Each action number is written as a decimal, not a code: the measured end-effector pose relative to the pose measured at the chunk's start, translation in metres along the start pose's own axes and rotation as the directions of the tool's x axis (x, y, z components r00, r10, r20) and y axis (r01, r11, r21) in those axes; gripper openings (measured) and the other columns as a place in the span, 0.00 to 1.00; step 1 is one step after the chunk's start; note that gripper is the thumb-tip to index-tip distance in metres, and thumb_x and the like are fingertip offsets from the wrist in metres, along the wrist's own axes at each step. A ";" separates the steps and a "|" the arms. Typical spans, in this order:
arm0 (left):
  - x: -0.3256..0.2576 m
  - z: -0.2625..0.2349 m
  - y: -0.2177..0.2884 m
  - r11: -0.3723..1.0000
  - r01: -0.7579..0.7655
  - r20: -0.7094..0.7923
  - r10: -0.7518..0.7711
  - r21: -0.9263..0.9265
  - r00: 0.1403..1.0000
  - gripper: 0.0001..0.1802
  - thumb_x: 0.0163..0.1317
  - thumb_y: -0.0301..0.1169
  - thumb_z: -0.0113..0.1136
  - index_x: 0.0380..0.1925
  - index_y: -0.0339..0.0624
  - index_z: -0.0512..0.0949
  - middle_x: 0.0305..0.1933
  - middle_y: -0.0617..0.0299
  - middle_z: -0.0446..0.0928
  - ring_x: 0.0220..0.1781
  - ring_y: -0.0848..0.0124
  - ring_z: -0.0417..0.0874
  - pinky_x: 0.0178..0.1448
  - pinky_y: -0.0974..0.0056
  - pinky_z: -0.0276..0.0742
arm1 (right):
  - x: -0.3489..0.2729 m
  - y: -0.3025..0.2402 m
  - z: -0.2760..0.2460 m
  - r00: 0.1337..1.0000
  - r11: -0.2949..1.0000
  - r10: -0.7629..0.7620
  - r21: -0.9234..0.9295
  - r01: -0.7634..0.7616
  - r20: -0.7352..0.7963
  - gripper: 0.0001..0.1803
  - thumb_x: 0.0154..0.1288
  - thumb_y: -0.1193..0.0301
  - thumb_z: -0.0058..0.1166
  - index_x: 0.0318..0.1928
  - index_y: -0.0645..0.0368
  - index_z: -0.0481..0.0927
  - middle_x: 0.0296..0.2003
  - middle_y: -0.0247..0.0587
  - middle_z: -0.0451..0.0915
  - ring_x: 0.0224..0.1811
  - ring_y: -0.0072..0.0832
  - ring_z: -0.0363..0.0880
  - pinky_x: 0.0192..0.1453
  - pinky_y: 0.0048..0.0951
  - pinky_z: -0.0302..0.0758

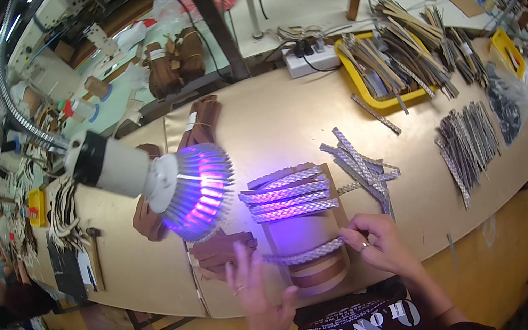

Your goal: The person repeatedly picks up braided cords and wraps them around a cylindrical cardboard form on a workbench. The person adjusts the cords to keep them aligned and stacked in layers. The task continues with the same wrapping motion throughout the clip.

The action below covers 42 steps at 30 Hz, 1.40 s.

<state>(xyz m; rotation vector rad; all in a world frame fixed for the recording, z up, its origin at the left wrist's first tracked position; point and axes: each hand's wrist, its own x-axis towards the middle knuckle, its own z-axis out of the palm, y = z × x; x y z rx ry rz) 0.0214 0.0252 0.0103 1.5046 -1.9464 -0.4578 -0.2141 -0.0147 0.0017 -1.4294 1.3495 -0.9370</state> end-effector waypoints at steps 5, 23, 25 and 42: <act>0.004 -0.005 -0.004 0.999 -0.028 -0.316 0.032 0.015 0.948 0.31 0.65 0.43 0.58 0.62 0.34 0.68 0.69 0.33 0.63 0.73 0.46 0.64 0.74 0.41 0.50 | 0.030 -0.027 -0.005 0.983 0.984 -0.156 -0.102 0.146 -0.095 0.16 0.67 0.66 0.59 0.26 0.65 0.78 0.17 0.36 0.70 0.20 0.21 0.64 0.26 0.29 0.63; -0.004 0.032 -0.018 0.820 0.309 0.094 -0.302 -0.481 0.949 0.09 0.56 0.27 0.69 0.33 0.38 0.78 0.44 0.57 0.75 0.44 0.68 0.77 0.51 0.64 0.72 | -0.009 0.018 0.009 0.993 0.997 0.029 -0.072 -0.020 0.114 0.12 0.58 0.69 0.69 0.35 0.58 0.77 0.40 0.33 0.77 0.41 0.22 0.75 0.45 0.25 0.71; -0.002 0.029 -0.020 0.802 0.301 0.100 -0.293 -0.516 0.951 0.09 0.56 0.25 0.69 0.33 0.38 0.77 0.42 0.59 0.77 0.42 0.70 0.77 0.49 0.66 0.72 | -0.009 0.019 0.011 0.989 0.998 -0.037 -0.040 0.043 0.141 0.13 0.57 0.70 0.69 0.36 0.57 0.77 0.43 0.34 0.76 0.42 0.24 0.75 0.46 0.26 0.71; 0.005 0.050 -0.035 0.618 0.309 -0.103 -0.539 -0.723 0.836 0.18 0.68 0.22 0.55 0.57 0.34 0.68 0.55 0.57 0.73 0.48 0.75 0.74 0.53 0.69 0.72 | -0.032 0.059 -0.040 0.902 0.914 0.311 -0.168 -0.370 -0.299 0.17 0.60 0.70 0.68 0.44 0.62 0.75 0.27 0.31 0.76 0.29 0.17 0.72 0.33 0.20 0.71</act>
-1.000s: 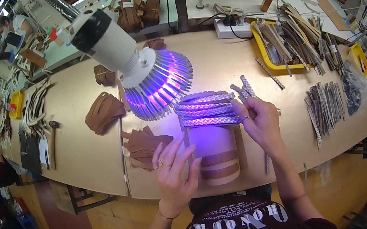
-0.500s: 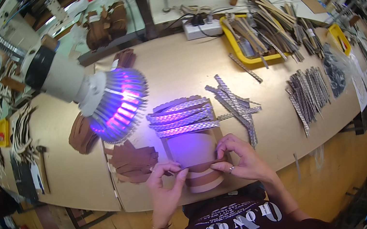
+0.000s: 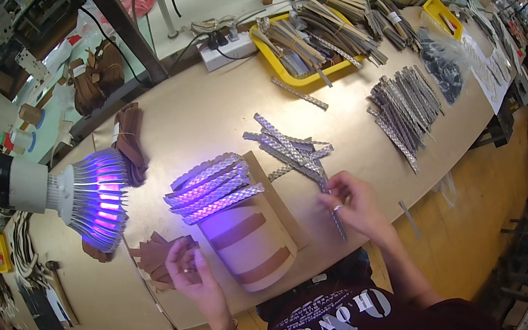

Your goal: The person repeatedly picks up braided cords and wraps them around a cylindrical cardboard form on a workbench. The person adjusts the cords to keep them aligned and stacked in layers. The task continues with the same wrapping motion throughout the clip.

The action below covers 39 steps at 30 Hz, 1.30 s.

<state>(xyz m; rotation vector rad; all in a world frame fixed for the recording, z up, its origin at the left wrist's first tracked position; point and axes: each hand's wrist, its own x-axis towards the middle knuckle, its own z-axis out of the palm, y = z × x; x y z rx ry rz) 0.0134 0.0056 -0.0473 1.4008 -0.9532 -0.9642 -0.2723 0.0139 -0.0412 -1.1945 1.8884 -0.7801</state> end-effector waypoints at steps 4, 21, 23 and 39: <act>-0.006 0.000 0.017 0.972 -0.162 -0.127 0.184 0.169 0.975 0.19 0.68 0.22 0.52 0.58 0.34 0.68 0.61 0.52 0.69 0.51 0.71 0.75 0.56 0.64 0.72 | -0.011 0.026 -0.022 0.997 0.997 0.072 -0.012 -0.072 -0.007 0.20 0.57 0.69 0.70 0.44 0.62 0.75 0.25 0.30 0.74 0.27 0.17 0.72 0.33 0.21 0.71; -0.064 0.033 0.050 0.744 -0.667 0.569 0.568 -0.045 0.595 0.18 0.48 0.16 0.65 0.37 0.48 0.76 0.36 0.64 0.82 0.33 0.68 0.83 0.39 0.63 0.76 | -0.023 0.043 -0.017 0.985 0.979 0.118 0.148 -0.137 0.130 0.18 0.64 0.67 0.63 0.49 0.61 0.72 0.26 0.43 0.81 0.27 0.29 0.81 0.34 0.28 0.75; -0.065 0.035 0.053 0.736 -0.676 0.630 0.543 -0.040 0.555 0.18 0.44 0.19 0.70 0.34 0.51 0.79 0.35 0.68 0.83 0.32 0.71 0.84 0.39 0.66 0.75 | -0.026 0.040 -0.016 0.989 0.997 0.069 0.015 -0.072 0.134 0.20 0.61 0.66 0.65 0.48 0.59 0.72 0.27 0.41 0.81 0.28 0.31 0.81 0.34 0.30 0.75; -0.061 0.030 0.054 0.703 -0.711 0.607 0.571 -0.015 0.552 0.13 0.48 0.20 0.69 0.33 0.46 0.80 0.34 0.66 0.83 0.32 0.70 0.84 0.38 0.67 0.77 | -0.043 0.002 -0.017 0.985 0.900 -0.015 0.433 -0.061 0.171 0.16 0.56 0.74 0.70 0.43 0.62 0.77 0.27 0.26 0.75 0.26 0.11 0.69 0.32 0.15 0.68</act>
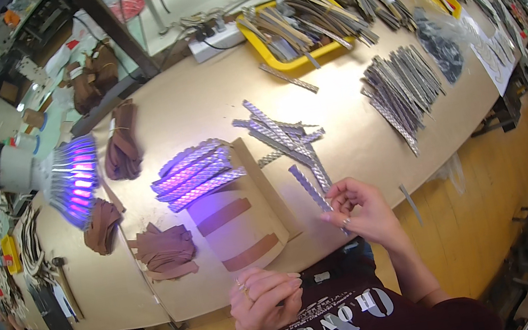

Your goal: The person repeatedly picks up braided cords and wraps them around a cylindrical cardboard form on a workbench. The person adjusts the cords to keep them aligned and stacked in layers. The task continues with the same wrapping motion throughout the clip.

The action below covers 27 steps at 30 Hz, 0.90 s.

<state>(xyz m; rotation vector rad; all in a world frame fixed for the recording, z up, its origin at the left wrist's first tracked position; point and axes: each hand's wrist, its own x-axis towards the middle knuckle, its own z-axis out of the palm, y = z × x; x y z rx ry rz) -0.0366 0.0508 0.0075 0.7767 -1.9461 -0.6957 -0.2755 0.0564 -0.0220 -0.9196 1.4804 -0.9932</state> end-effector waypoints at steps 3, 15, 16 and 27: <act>0.002 -0.006 -0.003 0.990 0.112 -0.095 -0.120 -0.084 0.988 0.09 0.53 0.18 0.63 0.33 0.40 0.79 0.34 0.59 0.83 0.34 0.67 0.84 0.39 0.65 0.79 | 0.001 -0.027 0.010 0.983 0.984 -0.177 0.006 0.177 0.053 0.16 0.56 0.76 0.70 0.43 0.63 0.78 0.28 0.26 0.75 0.28 0.10 0.68 0.34 0.14 0.68; 0.013 -0.049 -0.031 0.838 0.376 -0.366 -0.519 -0.394 0.772 0.05 0.65 0.20 0.57 0.38 0.30 0.81 0.38 0.56 0.83 0.39 0.71 0.84 0.46 0.68 0.79 | 0.059 -0.095 0.084 0.860 0.898 -0.401 -0.049 0.437 0.314 0.16 0.55 0.71 0.71 0.43 0.64 0.83 0.28 0.29 0.78 0.27 0.14 0.70 0.34 0.17 0.70; 0.014 -0.051 -0.035 0.825 0.376 -0.364 -0.534 -0.423 0.763 0.06 0.65 0.20 0.56 0.39 0.30 0.80 0.39 0.55 0.83 0.40 0.71 0.84 0.47 0.68 0.80 | 0.062 -0.098 0.088 0.852 0.886 -0.413 -0.074 0.458 0.323 0.16 0.55 0.71 0.71 0.43 0.63 0.83 0.28 0.29 0.79 0.27 0.14 0.70 0.35 0.17 0.71; 0.045 -0.063 -0.073 0.511 0.276 -0.187 -0.681 -0.814 0.708 0.19 0.69 0.23 0.54 0.58 0.30 0.67 0.53 0.47 0.79 0.52 0.63 0.83 0.57 0.60 0.79 | 0.068 -0.112 0.108 0.892 0.977 -0.192 -0.004 0.212 0.408 0.13 0.64 0.73 0.61 0.48 0.68 0.84 0.35 0.38 0.85 0.38 0.21 0.82 0.45 0.23 0.78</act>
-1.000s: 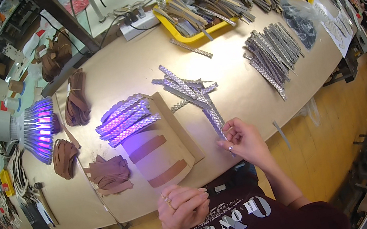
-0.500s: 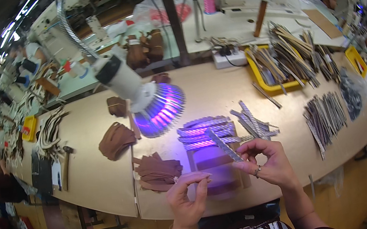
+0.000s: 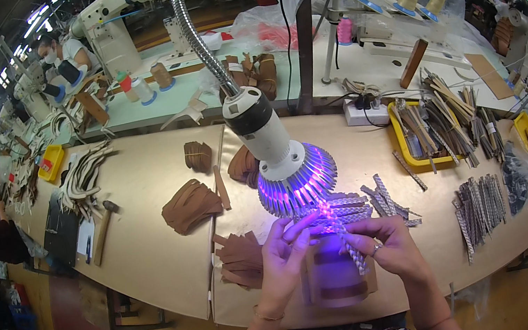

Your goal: The person repeatedly picks up braided cords and wraps them around a cylindrical cardboard form on a workbench. The person adjusts the cords to keep them aligned and stacked in layers. The task continues with the same wrapping motion throughout the clip.

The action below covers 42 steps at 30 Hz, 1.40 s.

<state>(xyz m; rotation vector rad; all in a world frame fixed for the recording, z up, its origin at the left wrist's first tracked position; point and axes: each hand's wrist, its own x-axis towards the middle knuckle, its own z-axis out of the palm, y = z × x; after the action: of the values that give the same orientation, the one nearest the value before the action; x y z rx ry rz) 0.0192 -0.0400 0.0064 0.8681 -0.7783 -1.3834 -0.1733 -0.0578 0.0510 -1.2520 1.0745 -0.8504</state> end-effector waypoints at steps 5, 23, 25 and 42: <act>0.013 -0.005 -0.001 0.995 -0.015 0.025 0.017 -0.097 1.000 0.18 0.68 0.21 0.54 0.57 0.31 0.68 0.51 0.49 0.81 0.53 0.63 0.84 0.58 0.59 0.80 | 0.004 -0.005 0.004 0.994 0.988 0.065 0.134 -0.076 0.085 0.11 0.66 0.76 0.58 0.46 0.71 0.83 0.34 0.41 0.85 0.34 0.24 0.83 0.41 0.23 0.78; 0.010 -0.006 -0.004 0.978 0.115 0.065 -0.128 0.173 0.990 0.18 0.66 0.20 0.58 0.55 0.32 0.70 0.47 0.56 0.82 0.46 0.75 0.83 0.50 0.72 0.79 | 0.028 0.003 0.023 0.967 0.964 -0.019 0.253 0.085 -0.253 0.16 0.69 0.78 0.56 0.54 0.69 0.72 0.37 0.42 0.83 0.36 0.22 0.82 0.44 0.24 0.80; 0.007 -0.003 -0.009 0.994 0.084 0.057 -0.088 0.071 0.994 0.17 0.66 0.19 0.58 0.54 0.31 0.71 0.48 0.55 0.82 0.47 0.73 0.84 0.52 0.70 0.79 | 0.025 0.009 0.023 0.964 0.971 -0.020 0.224 0.082 -0.264 0.19 0.67 0.76 0.58 0.56 0.68 0.70 0.40 0.45 0.82 0.38 0.24 0.82 0.47 0.26 0.79; -0.045 -0.040 -0.015 0.880 -0.103 0.061 0.085 0.464 0.995 0.13 0.63 0.24 0.63 0.48 0.35 0.79 0.46 0.53 0.82 0.43 0.66 0.85 0.50 0.65 0.80 | -0.023 -0.029 0.012 0.993 0.496 -0.113 -0.865 0.077 0.023 0.10 0.59 0.66 0.66 0.27 0.56 0.80 0.23 0.34 0.78 0.28 0.31 0.74 0.44 0.35 0.65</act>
<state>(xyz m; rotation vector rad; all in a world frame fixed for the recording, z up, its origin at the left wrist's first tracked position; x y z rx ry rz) 0.0451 0.0070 -0.0243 1.1599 -1.1996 -1.1424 -0.1668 -0.0363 0.0836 -2.1699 1.5626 -0.3559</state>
